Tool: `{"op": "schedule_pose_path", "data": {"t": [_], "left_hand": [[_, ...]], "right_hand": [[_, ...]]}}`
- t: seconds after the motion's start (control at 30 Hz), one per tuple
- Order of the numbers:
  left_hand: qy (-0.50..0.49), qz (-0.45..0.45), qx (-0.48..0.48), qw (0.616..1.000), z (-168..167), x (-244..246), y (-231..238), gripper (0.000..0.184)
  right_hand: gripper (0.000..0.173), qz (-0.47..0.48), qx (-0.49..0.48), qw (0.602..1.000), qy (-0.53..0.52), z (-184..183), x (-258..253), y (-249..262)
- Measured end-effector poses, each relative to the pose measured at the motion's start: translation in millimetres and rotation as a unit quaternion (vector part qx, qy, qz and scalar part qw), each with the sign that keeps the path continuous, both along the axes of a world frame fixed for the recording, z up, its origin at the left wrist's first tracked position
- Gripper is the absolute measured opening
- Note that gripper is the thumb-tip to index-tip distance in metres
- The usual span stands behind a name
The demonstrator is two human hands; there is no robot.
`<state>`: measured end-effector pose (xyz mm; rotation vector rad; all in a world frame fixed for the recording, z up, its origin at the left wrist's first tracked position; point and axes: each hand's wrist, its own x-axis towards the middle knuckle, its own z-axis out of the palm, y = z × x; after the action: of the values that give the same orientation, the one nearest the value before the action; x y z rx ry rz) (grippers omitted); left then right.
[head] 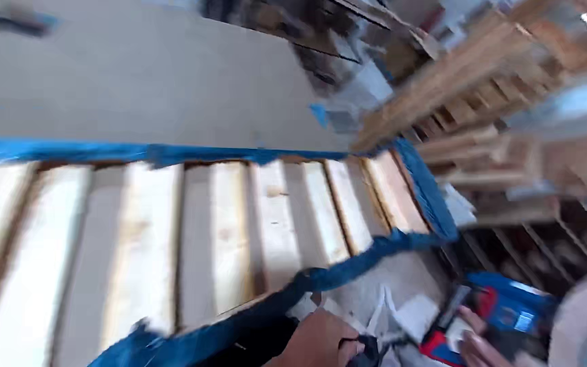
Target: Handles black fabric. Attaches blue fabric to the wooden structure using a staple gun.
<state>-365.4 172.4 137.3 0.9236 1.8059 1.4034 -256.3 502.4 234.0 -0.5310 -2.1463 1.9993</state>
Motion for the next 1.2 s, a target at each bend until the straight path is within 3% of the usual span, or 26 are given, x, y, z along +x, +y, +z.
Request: {"op": "schedule_pose_path", "data": {"t": [0.17,0.3,0.37,0.43,0.53,0.6,0.73,0.83,0.93,1.03,1.2], "left_hand": [[0.000,-0.106,-0.015,0.994,0,1,173,0.032],[-0.024,-0.082,-0.058,0.995,-6,0,293,0.032],[-0.023,-0.018,-0.066,0.997,-8,-5,332,0.030],[-0.026,0.042,-0.055,0.997,-10,-17,357,0.027],[-0.057,0.123,-0.033,0.990,-9,-36,378,0.023],[-0.085,0.187,-0.029,0.978,-13,-43,383,0.017],[-0.095,0.275,0.013,0.957,-20,-55,378,0.011],[-0.090,0.303,0.045,0.948,-25,-68,371,0.012],[-0.113,0.327,0.068,0.936,-28,-88,369,0.012],[-0.154,0.320,0.060,0.933,-28,-108,370,0.015],[-0.147,0.264,0.053,0.952,-33,-127,376,0.015]], "right_hand": [[0.053,-0.119,-0.097,0.988,0.016,-119,62,32],[0.091,-0.243,-0.032,0.967,-0.065,-139,51,95],[0.094,-0.262,-0.025,0.962,-0.076,-136,37,129],[0.081,-0.253,-0.036,0.965,-0.054,-130,17,162],[0.051,-0.212,-0.042,0.976,-0.007,-118,-19,205],[0.046,-0.190,0.011,0.982,-0.003,-108,-41,220],[0.056,-0.146,0.186,0.972,-0.005,-84,-79,217],[0.055,-0.124,0.235,0.963,0.051,-72,-104,200],[0.073,-0.103,0.298,0.944,0.100,-72,-128,186],[0.081,-0.104,0.353,0.923,0.114,-78,-145,179],[0.075,-0.109,0.439,0.887,0.093,-79,-147,189]]}}
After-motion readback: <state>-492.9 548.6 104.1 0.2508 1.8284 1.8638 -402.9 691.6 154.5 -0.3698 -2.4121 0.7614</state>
